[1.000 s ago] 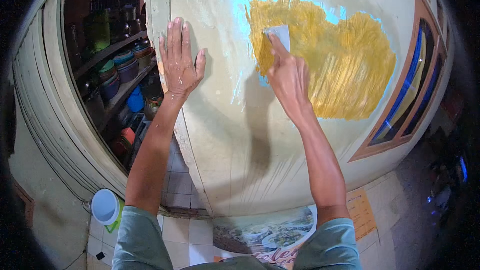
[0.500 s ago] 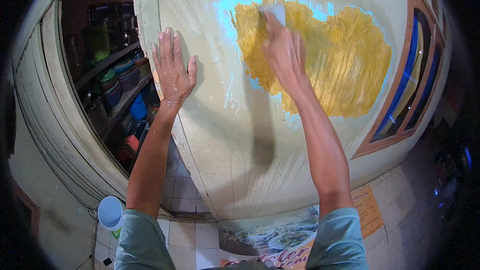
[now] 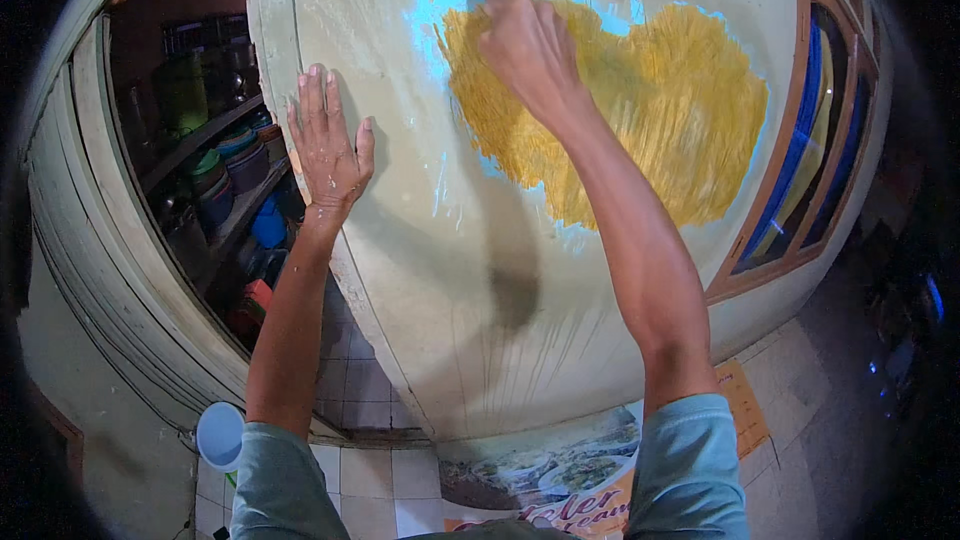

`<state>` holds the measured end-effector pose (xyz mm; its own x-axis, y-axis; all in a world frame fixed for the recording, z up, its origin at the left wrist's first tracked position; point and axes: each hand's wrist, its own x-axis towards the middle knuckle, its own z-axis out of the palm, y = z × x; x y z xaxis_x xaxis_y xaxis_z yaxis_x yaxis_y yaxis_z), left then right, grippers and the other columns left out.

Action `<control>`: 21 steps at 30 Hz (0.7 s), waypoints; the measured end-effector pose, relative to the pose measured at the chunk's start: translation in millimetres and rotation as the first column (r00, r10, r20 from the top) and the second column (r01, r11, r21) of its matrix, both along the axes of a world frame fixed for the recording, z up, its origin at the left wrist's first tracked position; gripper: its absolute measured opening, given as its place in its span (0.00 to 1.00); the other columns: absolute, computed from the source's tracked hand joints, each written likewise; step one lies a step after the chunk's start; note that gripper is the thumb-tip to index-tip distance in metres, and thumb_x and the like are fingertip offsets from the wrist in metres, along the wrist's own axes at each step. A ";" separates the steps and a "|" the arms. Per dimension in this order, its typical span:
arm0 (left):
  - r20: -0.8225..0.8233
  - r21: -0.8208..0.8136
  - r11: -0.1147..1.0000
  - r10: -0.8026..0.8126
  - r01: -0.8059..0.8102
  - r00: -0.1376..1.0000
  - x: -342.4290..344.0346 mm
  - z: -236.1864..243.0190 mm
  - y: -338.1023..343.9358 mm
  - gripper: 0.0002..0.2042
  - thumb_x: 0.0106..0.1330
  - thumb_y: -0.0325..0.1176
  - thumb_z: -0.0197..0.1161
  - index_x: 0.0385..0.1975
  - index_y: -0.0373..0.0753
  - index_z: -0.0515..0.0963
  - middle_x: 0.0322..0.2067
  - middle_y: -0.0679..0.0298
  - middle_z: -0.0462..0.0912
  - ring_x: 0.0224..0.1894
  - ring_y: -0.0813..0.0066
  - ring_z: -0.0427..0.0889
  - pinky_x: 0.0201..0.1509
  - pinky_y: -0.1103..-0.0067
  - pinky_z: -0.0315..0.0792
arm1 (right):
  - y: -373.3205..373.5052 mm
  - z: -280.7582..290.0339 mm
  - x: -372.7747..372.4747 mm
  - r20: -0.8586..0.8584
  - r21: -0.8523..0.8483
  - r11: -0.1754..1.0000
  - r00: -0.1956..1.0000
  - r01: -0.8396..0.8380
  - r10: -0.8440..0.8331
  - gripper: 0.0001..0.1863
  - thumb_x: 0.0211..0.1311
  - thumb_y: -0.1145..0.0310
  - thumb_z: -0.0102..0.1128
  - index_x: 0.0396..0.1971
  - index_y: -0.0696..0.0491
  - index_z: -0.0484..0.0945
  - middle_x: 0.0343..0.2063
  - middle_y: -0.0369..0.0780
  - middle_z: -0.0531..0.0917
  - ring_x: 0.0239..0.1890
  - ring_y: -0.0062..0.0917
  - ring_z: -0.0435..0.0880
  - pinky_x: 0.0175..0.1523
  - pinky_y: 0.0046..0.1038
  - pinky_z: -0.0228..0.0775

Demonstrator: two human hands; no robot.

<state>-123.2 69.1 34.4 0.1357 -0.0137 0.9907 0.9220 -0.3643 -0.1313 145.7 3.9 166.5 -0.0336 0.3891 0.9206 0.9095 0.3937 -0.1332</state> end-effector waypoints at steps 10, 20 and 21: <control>-0.002 -0.003 1.000 0.030 -0.030 1.000 -4.4 -6.0 -1.5 0.37 0.75 0.43 0.56 0.80 0.35 0.55 0.81 0.49 0.52 0.84 0.48 0.48 0.84 0.50 0.40 | -5.8 -56.0 18.6 0.016 -0.155 0.988 0.999 -0.027 0.030 0.35 0.58 0.81 0.54 0.68 0.45 0.79 0.38 0.56 0.88 0.38 0.56 0.87 0.48 0.47 0.81; -0.018 0.056 0.998 0.007 -0.006 1.000 -9.0 -6.4 6.3 0.38 0.73 0.44 0.58 0.81 0.37 0.56 0.82 0.51 0.53 0.84 0.49 0.49 0.84 0.53 0.43 | 4.1 -47.4 13.1 0.073 -0.106 0.993 0.996 -0.046 0.053 0.28 0.59 0.73 0.56 0.61 0.43 0.82 0.37 0.57 0.88 0.44 0.55 0.87 0.51 0.59 0.78; -0.018 0.011 0.995 0.097 -0.097 0.995 -2.5 -6.3 2.1 0.37 0.74 0.43 0.57 0.81 0.38 0.56 0.82 0.51 0.53 0.84 0.49 0.48 0.84 0.54 0.42 | 13.0 -65.3 26.5 0.023 0.053 0.995 0.997 -0.080 0.079 0.34 0.53 0.76 0.60 0.63 0.38 0.83 0.37 0.51 0.89 0.40 0.52 0.89 0.48 0.52 0.82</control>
